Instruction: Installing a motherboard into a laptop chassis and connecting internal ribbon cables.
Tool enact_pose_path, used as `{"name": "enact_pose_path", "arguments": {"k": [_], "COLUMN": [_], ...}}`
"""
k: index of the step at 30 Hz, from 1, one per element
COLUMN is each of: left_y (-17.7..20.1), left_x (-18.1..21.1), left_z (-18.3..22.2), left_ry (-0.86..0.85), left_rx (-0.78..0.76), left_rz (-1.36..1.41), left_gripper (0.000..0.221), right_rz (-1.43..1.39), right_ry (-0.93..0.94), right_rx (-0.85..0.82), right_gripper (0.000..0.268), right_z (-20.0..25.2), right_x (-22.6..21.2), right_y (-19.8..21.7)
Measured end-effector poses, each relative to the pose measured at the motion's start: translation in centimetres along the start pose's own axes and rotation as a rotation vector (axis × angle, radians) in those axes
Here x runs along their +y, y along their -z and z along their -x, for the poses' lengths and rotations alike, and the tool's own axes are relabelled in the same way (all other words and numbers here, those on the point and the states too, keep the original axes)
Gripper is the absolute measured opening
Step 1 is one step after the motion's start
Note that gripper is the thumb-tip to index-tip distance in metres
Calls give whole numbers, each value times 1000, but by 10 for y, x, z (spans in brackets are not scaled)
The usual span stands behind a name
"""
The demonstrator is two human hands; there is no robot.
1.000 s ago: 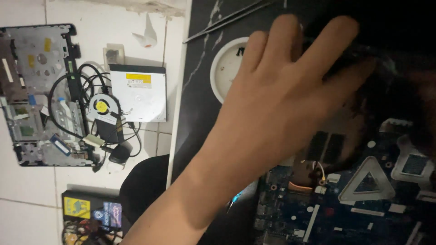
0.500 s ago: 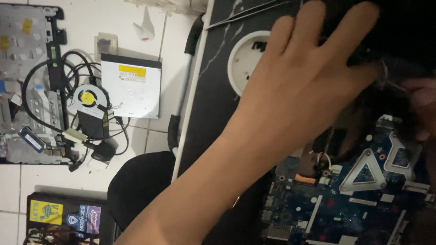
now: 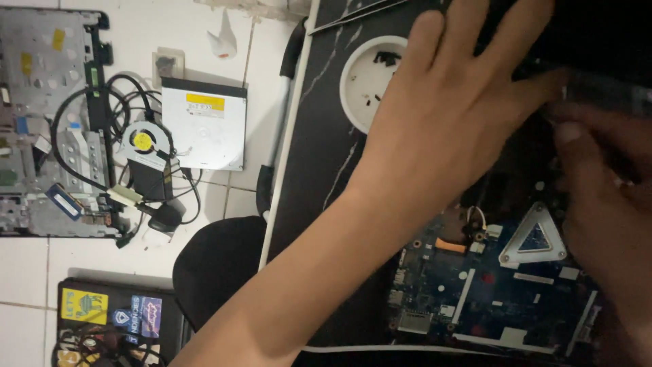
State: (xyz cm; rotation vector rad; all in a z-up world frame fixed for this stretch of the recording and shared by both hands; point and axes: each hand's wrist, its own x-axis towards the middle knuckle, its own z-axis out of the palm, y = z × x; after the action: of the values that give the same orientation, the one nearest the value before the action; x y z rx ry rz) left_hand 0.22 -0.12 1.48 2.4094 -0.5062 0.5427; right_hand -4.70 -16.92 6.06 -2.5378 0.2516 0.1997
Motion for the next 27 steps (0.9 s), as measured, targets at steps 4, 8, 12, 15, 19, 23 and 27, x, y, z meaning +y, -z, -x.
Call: {"name": "enact_pose_path", "arguments": {"k": [4,8,12,15,19,23,27], "left_y": [-2,-3,0,-3,3,18,20], "left_x": [11,18,19,21,11,3,1], "left_z": [-5,-10,-12,-14,-19,-18,-23], "left_ry": [32,51,24,17,-49,1,18], "left_rx": [27,28,-13,6,-5,-66,-127], "left_rz": [-74,-84,-146,-168,-36,46,83], "left_gripper": [27,25,29,25,12,32,44], "right_rz": [-86,-45,108,268,327,387,466], "right_ry": [-171,-279,60,218,386,285,291], "right_rx": [7,-14,0,47,104,118,146], "right_gripper": [29,33,29,29,28,34,23], "right_z": [2,1,5,10,12,13,10], "right_x": [-27,-47,-22,-5,7,15,24], "right_y": [1,10,14,13,7,9,10]}}
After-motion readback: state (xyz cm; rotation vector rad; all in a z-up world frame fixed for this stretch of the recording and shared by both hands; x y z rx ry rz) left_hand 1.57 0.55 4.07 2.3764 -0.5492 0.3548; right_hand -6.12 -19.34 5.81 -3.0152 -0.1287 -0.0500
